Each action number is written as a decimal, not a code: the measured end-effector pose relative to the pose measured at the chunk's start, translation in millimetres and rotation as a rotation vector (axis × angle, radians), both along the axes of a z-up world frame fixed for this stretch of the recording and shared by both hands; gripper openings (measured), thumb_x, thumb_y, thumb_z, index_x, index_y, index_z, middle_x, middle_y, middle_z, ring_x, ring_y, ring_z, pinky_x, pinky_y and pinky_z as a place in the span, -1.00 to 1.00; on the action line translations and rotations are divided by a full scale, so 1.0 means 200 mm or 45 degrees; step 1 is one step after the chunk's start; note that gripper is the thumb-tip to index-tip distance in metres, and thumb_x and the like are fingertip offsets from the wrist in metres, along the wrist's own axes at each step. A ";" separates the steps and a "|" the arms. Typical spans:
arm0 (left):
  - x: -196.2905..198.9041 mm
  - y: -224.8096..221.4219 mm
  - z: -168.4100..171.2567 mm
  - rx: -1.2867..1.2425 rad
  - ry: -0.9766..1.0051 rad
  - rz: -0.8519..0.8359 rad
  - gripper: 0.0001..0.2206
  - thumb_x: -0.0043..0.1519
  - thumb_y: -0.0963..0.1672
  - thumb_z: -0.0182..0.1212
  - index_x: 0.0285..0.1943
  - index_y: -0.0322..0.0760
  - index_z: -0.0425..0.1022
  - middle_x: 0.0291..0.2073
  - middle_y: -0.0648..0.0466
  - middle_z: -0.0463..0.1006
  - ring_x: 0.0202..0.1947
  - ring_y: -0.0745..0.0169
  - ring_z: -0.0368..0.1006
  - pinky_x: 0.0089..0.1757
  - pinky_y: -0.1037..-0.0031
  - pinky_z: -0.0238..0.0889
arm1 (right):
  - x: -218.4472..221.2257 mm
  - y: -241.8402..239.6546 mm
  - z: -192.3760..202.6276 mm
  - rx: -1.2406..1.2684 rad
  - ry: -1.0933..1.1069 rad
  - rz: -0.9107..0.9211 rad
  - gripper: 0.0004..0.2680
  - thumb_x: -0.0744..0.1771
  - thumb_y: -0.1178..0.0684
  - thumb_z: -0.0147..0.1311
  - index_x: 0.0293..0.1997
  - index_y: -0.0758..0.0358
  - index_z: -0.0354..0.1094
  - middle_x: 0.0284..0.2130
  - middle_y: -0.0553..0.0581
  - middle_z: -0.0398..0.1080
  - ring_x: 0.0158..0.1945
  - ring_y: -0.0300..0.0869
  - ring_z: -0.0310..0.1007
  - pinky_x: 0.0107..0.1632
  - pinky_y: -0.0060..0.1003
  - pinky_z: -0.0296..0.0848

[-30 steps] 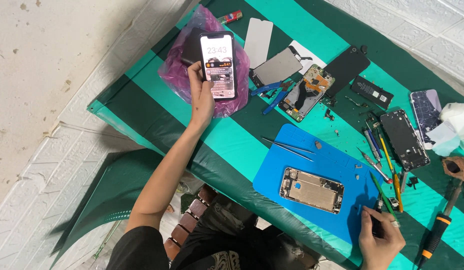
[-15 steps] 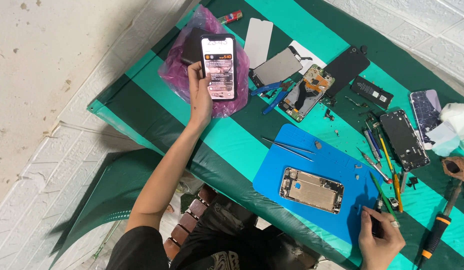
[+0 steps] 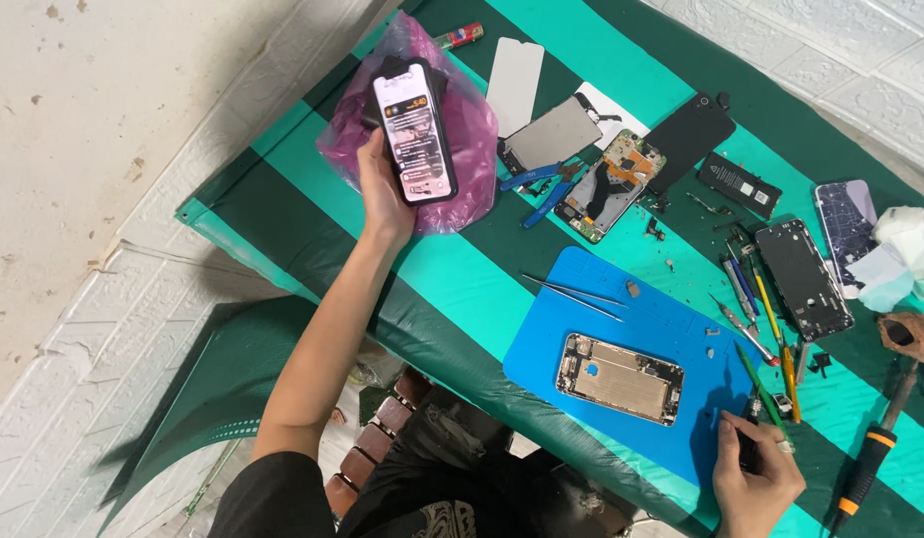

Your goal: Repairing a mobile phone by disassembling components and removing screws using a screwdriver and tweezers

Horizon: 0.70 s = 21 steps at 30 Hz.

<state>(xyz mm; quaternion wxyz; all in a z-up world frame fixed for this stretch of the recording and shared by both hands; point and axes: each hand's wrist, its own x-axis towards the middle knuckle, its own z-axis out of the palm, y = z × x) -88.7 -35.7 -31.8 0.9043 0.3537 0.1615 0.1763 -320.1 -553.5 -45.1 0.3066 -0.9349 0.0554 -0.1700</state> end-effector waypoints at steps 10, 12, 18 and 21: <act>-0.02 0.01 0.02 -0.018 -0.174 -0.135 -0.52 0.30 0.15 0.00 0.17 -0.21 0.39 0.00 -0.02 0.57 -0.02 0.14 0.54 -0.01 0.27 0.40 | 0.00 0.00 0.01 0.072 -0.012 0.023 -0.92 0.48 0.18 0.23 0.05 0.36 0.57 -0.28 0.17 0.35 -0.32 -0.19 0.18 -0.22 -0.27 0.12; -0.03 0.00 0.05 -0.004 -0.283 -0.181 -0.54 0.32 0.15 0.03 0.16 -0.21 0.36 0.02 -0.04 0.55 0.00 0.10 0.54 0.01 0.23 0.42 | 0.00 0.00 0.00 0.072 -0.021 0.024 -0.93 0.47 0.20 0.23 0.04 0.33 0.58 -0.25 0.17 0.38 -0.28 -0.19 0.23 -0.18 -0.27 0.15; -0.07 -0.02 0.16 -0.140 -0.381 -0.454 -0.30 0.31 0.18 -0.09 0.54 -0.24 0.09 0.31 -0.35 0.41 0.15 -0.31 0.52 0.21 -0.03 0.38 | 0.00 0.01 0.01 0.091 -0.025 0.028 -0.93 0.47 0.22 0.24 0.05 0.39 0.57 -0.25 0.22 0.39 -0.27 -0.15 0.27 -0.20 -0.24 0.19; -0.07 -0.02 0.15 -0.180 -0.183 -0.522 -0.27 0.26 0.22 -0.12 0.41 -0.36 0.31 0.21 -0.24 0.52 0.15 -0.11 0.53 0.20 0.13 0.37 | -0.01 0.01 0.01 0.099 0.019 0.012 -0.92 0.47 0.19 0.22 0.06 0.35 0.56 -0.21 0.20 0.40 -0.33 -0.15 0.22 -0.26 -0.20 0.15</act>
